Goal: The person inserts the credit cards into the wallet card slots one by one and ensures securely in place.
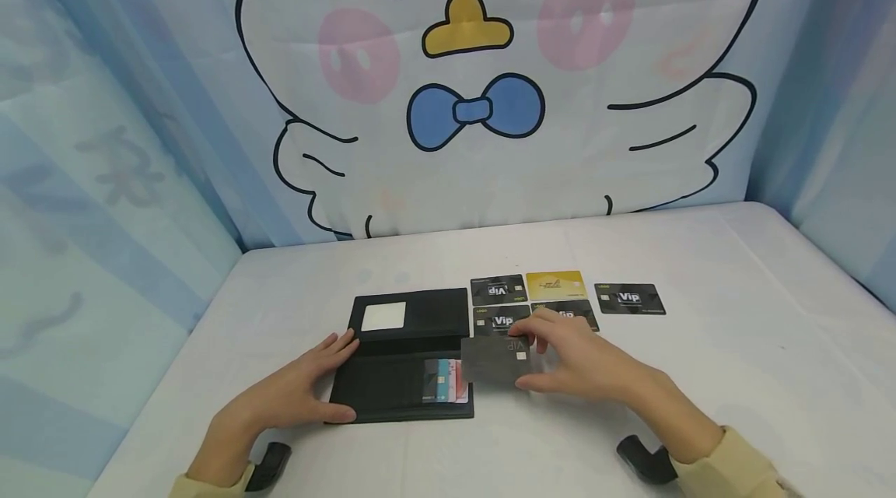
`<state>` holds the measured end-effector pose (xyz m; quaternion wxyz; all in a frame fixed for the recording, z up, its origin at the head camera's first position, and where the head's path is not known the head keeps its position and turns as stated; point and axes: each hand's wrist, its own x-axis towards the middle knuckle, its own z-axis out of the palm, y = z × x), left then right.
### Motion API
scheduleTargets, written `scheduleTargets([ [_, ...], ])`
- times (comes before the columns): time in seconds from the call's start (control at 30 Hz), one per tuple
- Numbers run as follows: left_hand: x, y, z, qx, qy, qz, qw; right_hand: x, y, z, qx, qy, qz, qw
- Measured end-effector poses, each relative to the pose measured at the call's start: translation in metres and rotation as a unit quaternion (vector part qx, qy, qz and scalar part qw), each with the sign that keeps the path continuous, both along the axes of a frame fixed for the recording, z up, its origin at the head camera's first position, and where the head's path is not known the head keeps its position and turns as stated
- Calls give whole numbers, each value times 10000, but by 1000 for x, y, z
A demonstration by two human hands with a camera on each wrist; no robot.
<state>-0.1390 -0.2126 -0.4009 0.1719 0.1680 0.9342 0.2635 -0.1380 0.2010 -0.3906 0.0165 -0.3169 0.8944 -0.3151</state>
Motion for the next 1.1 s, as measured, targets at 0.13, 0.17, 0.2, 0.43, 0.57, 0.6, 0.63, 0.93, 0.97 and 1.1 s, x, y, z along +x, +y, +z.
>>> scheduleTargets([
  [0.13, 0, 0, -1, -43, 9, 17, 10000, 0, -8, -1, 40, 170, 12, 9998],
  [0.17, 0, 0, -1, -49, 8, 16, 10000, 0, -10, -1, 58, 201, 4, 9998],
  [0.2, 0, 0, -1, -53, 14, 11, 10000, 0, -13, -1, 64, 231, 6, 9997],
  [0.43, -1, 0, -3, 38, 211, 2, 9998, -4, -34, -2, -84, 453, 275, 9986],
  [0.57, 0, -1, -3, 247, 371, 6, 9990, -6, -45, -1, -21, 550, 402, 9977],
  [0.6, 0, -1, -3, 280, 391, 18, 9988, -7, -48, -1, 22, 541, 396, 9977],
  [0.63, 0, -1, -3, 307, 408, 27, 9987, -7, -51, -1, 88, 531, 375, 9978],
  [0.93, -3, -2, -5, 280, 389, 42, 9988, -7, -63, 3, 439, 227, 238, 9985],
  [0.97, -3, -2, -5, 291, 406, 28, 9987, -7, -64, 3, 462, 184, 229, 9985],
  [1.1, -5, -5, -10, 403, 433, 135, 9982, -7, -69, 4, 510, 122, 261, 9983],
])
